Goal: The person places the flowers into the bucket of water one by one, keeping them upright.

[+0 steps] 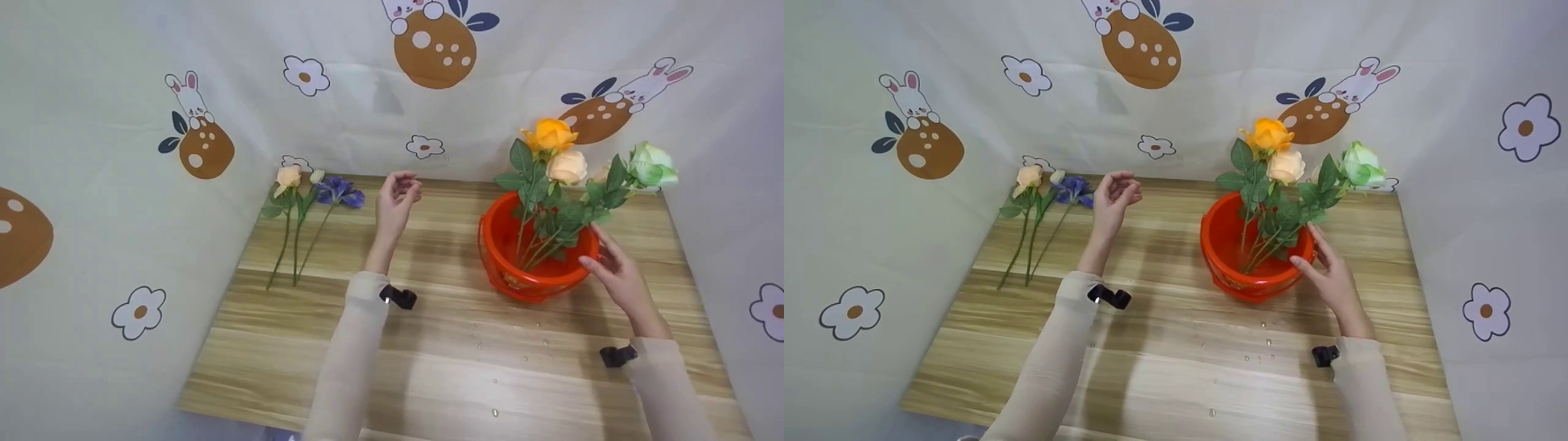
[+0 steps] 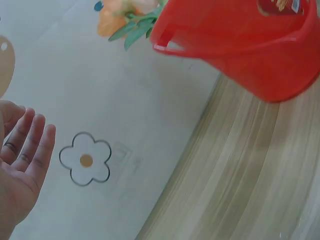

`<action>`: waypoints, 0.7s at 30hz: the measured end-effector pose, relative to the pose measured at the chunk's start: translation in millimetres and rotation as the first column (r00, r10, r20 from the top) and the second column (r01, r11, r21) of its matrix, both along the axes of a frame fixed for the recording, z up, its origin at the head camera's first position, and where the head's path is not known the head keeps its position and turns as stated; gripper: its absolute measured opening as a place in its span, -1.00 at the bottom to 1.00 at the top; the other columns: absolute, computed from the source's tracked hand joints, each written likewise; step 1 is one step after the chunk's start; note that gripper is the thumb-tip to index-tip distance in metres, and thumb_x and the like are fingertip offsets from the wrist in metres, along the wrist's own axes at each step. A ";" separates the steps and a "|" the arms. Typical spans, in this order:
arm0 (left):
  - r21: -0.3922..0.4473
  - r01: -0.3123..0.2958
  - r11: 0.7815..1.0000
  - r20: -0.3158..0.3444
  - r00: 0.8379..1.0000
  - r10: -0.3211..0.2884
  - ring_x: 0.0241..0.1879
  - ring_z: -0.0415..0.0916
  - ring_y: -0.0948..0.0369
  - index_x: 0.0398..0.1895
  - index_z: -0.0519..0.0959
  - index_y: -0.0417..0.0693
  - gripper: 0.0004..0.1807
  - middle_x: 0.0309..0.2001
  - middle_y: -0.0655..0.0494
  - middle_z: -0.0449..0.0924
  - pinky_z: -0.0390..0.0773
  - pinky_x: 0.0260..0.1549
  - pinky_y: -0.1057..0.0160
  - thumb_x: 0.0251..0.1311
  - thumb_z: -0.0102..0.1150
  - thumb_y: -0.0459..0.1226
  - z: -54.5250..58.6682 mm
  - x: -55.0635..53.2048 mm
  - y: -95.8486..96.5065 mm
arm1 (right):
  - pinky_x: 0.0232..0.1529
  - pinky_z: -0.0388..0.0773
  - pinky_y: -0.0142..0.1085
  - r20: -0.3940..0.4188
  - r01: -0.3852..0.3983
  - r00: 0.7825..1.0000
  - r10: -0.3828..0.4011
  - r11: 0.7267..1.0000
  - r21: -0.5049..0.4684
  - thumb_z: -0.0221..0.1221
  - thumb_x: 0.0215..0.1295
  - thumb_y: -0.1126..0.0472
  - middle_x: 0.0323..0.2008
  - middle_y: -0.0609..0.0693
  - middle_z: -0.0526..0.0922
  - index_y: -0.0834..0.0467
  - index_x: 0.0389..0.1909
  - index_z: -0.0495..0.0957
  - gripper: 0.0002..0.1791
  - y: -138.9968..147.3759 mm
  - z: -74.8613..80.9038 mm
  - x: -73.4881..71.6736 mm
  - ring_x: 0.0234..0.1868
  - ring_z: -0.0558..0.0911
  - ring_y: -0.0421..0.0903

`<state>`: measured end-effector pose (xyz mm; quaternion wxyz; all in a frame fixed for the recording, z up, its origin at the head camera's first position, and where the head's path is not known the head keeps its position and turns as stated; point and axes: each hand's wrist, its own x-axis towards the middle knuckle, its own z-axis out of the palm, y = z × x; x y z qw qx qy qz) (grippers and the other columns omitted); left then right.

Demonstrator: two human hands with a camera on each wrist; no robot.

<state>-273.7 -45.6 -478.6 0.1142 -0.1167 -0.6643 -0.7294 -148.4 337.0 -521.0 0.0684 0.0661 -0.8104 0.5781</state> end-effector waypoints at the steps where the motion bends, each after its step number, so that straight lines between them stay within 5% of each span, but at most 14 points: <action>1: -0.003 -0.013 1.000 0.004 1.000 0.013 -0.24 0.51 -0.18 -0.05 0.40 -0.54 -0.71 -0.21 -0.40 0.52 0.63 -0.20 0.04 0.21 0.10 -0.48 -1.2 -0.4 -4.5 | -0.08 0.48 -0.63 0.000 -0.002 1.000 0.002 1.000 0.001 0.12 0.26 0.43 0.34 0.33 0.20 0.23 0.40 0.12 -0.31 -0.1 0.2 0.0 0.03 0.49 -0.45; 13: -0.004 -0.107 0.994 0.037 0.994 0.107 -0.25 0.53 -0.07 -0.01 0.38 -0.57 -0.67 -0.20 -0.42 0.50 0.64 -0.22 0.12 0.21 0.10 -0.48 -22.1 -2.2 -60.9 | -0.06 0.46 -0.64 0.007 0.001 1.000 -0.001 0.999 0.039 0.14 0.26 0.40 0.40 0.22 0.15 0.11 0.43 0.11 -0.27 14.6 -24.8 -12.1 0.06 0.46 -0.46; 21: 0.028 -0.188 0.982 0.069 0.980 0.185 -0.22 0.47 -0.25 -0.03 0.40 -0.53 -0.71 -0.17 -0.53 0.45 0.62 -0.19 0.04 0.19 0.10 -0.51 -34.6 -1.9 -94.6 | -0.07 0.46 -0.64 0.002 -0.001 1.000 0.001 1.000 0.014 0.14 0.25 0.41 0.37 0.31 0.16 0.20 0.40 0.13 -0.30 4.1 -4.7 -3.4 0.04 0.47 -0.46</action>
